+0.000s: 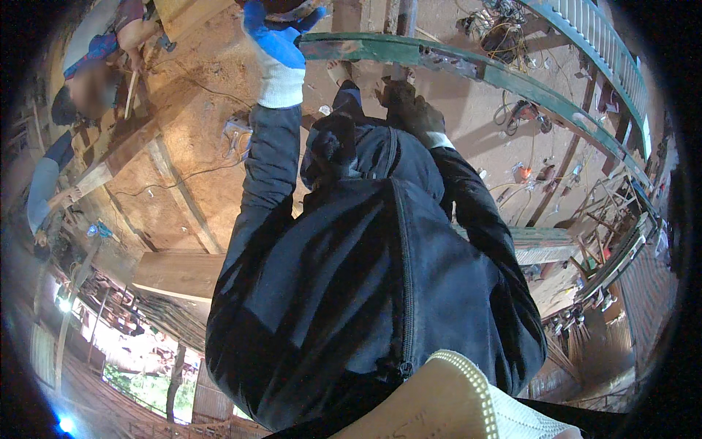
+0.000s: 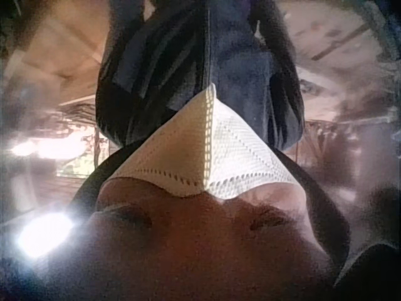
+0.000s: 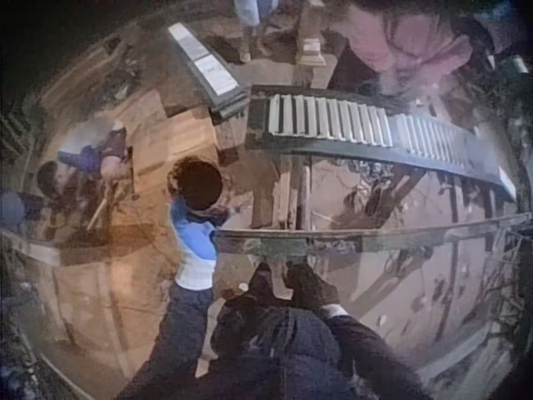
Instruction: The person applies a brown paste into the joints of a wooden slatted frame using a small brush. They hold a container of paste in one hand and repeatedly dip the brush to fill gaps between the slats.
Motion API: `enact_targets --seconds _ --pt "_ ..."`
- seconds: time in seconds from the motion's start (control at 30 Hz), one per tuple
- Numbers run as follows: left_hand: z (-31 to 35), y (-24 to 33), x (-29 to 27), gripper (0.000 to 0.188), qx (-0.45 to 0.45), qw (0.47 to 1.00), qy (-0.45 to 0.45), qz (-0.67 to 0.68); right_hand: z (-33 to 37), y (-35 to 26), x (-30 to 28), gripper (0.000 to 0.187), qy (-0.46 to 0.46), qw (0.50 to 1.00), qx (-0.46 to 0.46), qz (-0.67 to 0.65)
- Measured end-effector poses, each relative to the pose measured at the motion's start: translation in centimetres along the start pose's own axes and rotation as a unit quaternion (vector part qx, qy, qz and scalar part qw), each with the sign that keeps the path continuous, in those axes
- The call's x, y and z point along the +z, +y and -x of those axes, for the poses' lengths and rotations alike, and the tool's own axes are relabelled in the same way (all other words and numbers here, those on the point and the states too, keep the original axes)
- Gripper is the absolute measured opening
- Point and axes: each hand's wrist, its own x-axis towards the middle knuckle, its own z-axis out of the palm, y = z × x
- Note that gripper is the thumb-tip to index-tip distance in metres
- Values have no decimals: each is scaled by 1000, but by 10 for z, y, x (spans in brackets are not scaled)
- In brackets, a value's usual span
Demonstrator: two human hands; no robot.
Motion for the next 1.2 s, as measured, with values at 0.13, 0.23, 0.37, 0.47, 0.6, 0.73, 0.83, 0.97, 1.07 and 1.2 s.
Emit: enact_targets --seconds 0.13,0.23,0.37,0.47,0.6,0.73,0.83,0.97,1.07,1.2 --pt "-18 -13 -34 48 -17 997 -71 4 11 12 -7 60 -40 995 95 -3" --pt "-35 -25 -56 47 -36 984 -171 44 -6 27 4 56 -4 994 88 58" --pt "-19 -14 -19 49 -7 998 -67 7 -40 71 63 52 -27 997 68 39" --pt "-17 -10 -19 52 21 999 -38 -15 -8 36 16 47 -58 996 -12 72" --pt "-13 -11 -16 54 17 999 -49 16 -13 86 27 48 -51 998 17 37" --pt "-16 -14 -17 55 -23 997 -68 41 -36 134 56 41 26 945 85 -316" --pt "-20 -16 -26 57 -48 993 -86 68 -43 111 68 38 69 953 44 -292" --pt "-19 -16 -19 58 -46 994 -69 73 -52 98 76 38 5 982 52 -183" --pt "-20 -18 -23 58 -62 990 -105 72 -40 122 83 37 -16 986 55 -157" --pt "-14 -16 -13 58 -61 992 -94 63 0 158 78 35 4 963 127 -237"
